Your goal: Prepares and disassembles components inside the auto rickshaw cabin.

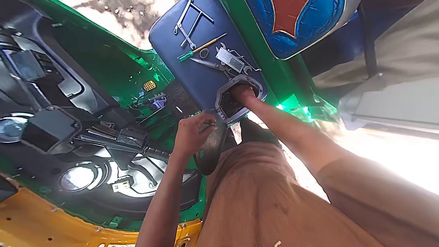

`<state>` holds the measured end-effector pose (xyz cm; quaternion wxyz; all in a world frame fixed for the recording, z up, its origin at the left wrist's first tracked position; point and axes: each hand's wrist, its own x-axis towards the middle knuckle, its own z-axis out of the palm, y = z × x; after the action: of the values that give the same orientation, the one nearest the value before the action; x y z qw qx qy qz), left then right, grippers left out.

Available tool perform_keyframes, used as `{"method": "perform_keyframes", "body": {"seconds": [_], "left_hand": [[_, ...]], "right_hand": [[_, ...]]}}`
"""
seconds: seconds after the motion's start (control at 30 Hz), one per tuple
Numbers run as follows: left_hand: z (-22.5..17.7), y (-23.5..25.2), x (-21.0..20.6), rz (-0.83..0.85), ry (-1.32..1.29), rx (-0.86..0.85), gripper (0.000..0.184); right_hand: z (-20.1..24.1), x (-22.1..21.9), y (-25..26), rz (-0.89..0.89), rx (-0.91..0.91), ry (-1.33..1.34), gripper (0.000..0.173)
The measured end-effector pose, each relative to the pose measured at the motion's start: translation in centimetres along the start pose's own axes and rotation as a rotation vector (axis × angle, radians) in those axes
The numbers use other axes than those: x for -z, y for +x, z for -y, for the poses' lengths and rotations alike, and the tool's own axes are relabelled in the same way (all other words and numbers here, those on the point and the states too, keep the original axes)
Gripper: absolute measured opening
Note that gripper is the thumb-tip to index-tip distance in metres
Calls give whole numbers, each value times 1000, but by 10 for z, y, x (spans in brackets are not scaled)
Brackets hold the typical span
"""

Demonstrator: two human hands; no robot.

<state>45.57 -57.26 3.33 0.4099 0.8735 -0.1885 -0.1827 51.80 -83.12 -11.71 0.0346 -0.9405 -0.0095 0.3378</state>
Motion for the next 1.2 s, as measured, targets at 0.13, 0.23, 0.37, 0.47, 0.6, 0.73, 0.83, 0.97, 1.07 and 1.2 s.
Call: {"method": "perform_keyframes", "body": {"seconds": [0.13, 0.23, 0.37, 0.47, 0.6, 0.73, 0.83, 0.97, 1.07, 1.2], "left_hand": [[1, 3, 4, -2, 7, 3, 17], [0, 5, 6, 6, 21, 19, 17], [-1, 3, 3, 7, 10, 24, 16], [-1, 2, 3, -4, -12, 37, 16], [1, 7, 7, -19, -28, 31, 16], [-1, 6, 5, -9, -35, 34, 16], [1, 5, 4, -21, -58, 40, 16], [1, 7, 7, -17, -47, 42, 16], [-1, 9, 7, -8, -34, 49, 16], [-5, 8, 5, -8, -45, 46, 16]], "right_hand": [[1, 12, -10, 48, -8, 2, 24], [7, 8, -5, 58, -42, 6, 25], [6, 4, 0, 90, -59, 1, 27], [6, 7, -3, 88, -49, 13, 26], [7, 12, -3, 95, -60, 22, 25], [10, 12, -2, 105, -72, 33, 26], [9, 12, -2, 104, -70, 37, 28], [9, 12, 1, 105, -101, 50, 28], [10, 11, 2, 100, -129, 77, 28], [10, 9, 1, 104, -121, 90, 29]]}}
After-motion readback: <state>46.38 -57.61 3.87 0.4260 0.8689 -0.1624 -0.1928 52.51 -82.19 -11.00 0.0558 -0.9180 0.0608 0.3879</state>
